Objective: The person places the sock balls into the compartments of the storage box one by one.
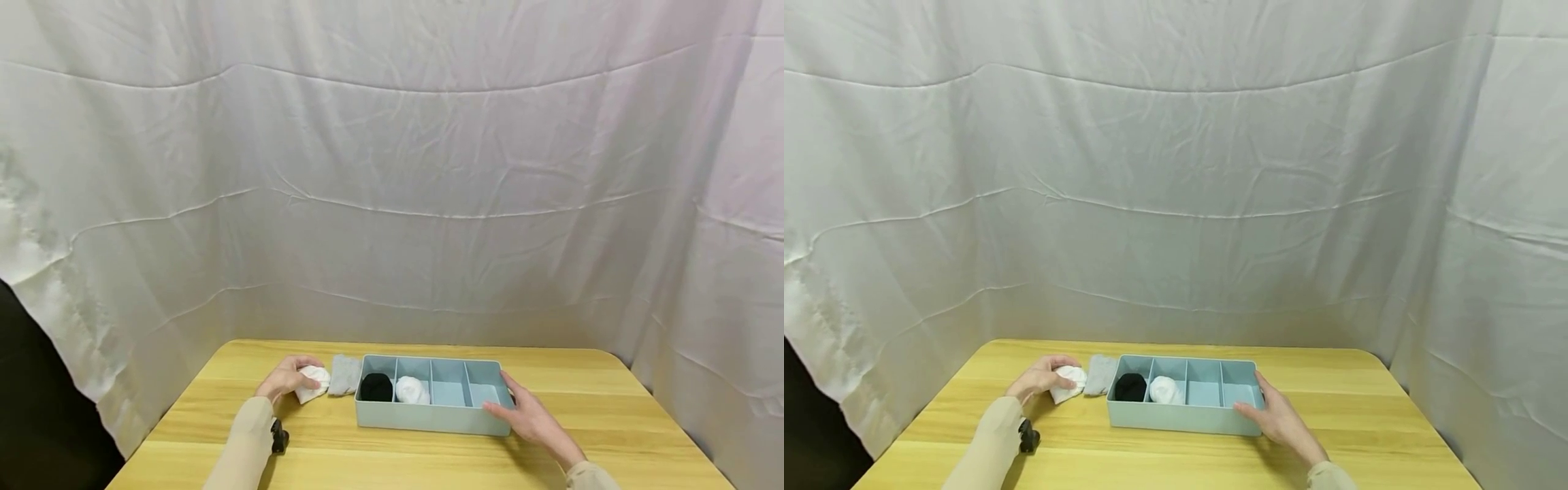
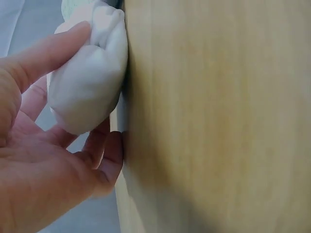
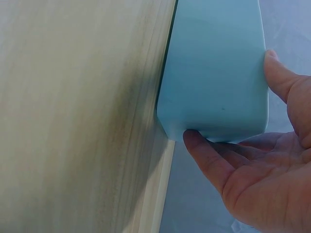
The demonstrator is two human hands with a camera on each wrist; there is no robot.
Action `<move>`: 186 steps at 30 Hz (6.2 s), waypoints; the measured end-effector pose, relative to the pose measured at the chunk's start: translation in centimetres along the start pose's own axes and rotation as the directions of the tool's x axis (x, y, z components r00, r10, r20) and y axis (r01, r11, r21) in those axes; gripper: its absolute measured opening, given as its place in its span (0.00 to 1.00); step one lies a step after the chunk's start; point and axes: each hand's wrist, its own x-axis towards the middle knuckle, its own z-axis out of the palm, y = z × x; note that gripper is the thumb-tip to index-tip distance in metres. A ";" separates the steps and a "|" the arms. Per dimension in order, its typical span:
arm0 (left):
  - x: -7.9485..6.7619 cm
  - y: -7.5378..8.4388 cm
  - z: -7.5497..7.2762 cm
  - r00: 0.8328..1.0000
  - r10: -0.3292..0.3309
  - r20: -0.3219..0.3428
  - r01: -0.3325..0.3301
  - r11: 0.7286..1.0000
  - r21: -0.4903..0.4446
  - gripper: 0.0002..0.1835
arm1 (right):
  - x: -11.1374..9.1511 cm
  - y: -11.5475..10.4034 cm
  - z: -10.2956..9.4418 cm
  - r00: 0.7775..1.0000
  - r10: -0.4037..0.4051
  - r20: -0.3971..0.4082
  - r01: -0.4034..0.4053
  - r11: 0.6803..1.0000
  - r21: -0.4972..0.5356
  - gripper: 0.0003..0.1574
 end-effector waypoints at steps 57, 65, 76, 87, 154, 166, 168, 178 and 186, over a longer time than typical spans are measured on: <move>-0.4 6.5 8.9 0.939 0.307 -0.153 -0.338 0.904 -0.262 0.21 | 0.3 0.2 0.1 1.000 -0.020 -0.005 0.020 1.000 -0.002 0.56; -1.5 8.8 10.7 0.931 0.342 -0.131 -0.362 0.913 -0.189 0.20 | 0.3 0.1 0.1 1.000 -0.008 0.000 0.008 1.000 0.004 0.57; -0.5 9.4 12.8 0.898 0.439 0.007 -0.430 0.882 -0.195 0.27 | 0.1 0.1 0.1 1.000 -0.016 -0.002 0.016 1.000 0.000 0.57; -0.3 10.3 15.0 0.884 0.459 0.091 -0.448 0.886 -0.116 0.33 | 0.2 0.1 0.0 1.000 -0.013 0.011 0.014 1.000 -0.010 0.58; 0.9 12.1 20.3 0.864 0.444 0.237 -0.503 0.778 0.376 0.29 | 0.3 0.1 0.1 0.999 0.020 0.029 -0.022 0.998 0.054 0.58; 1.0 12.2 20.3 0.866 0.460 0.196 -0.499 0.814 0.297 0.27 | 0.2 0.4 0.1 1.000 0.012 0.020 -0.013 0.998 0.059 0.58; 0.9 12.2 20.2 0.867 0.464 0.180 -0.497 0.826 0.267 0.27 | 0.1 0.4 0.1 1.000 0.012 0.014 -0.012 0.999 0.051 0.57; 0.2 11.7 17.5 0.874 0.479 0.083 -0.486 0.868 0.105 0.19 | 0.2 0.3 0.2 1.000 -0.001 -0.002 0.001 0.999 0.047 0.57; 0.0 9.6 14.7 0.879 0.476 -0.014 -0.474 0.878 0.062 0.15 | 0.3 0.2 0.6 1.000 0.007 0.004 -0.007 0.999 0.040 0.57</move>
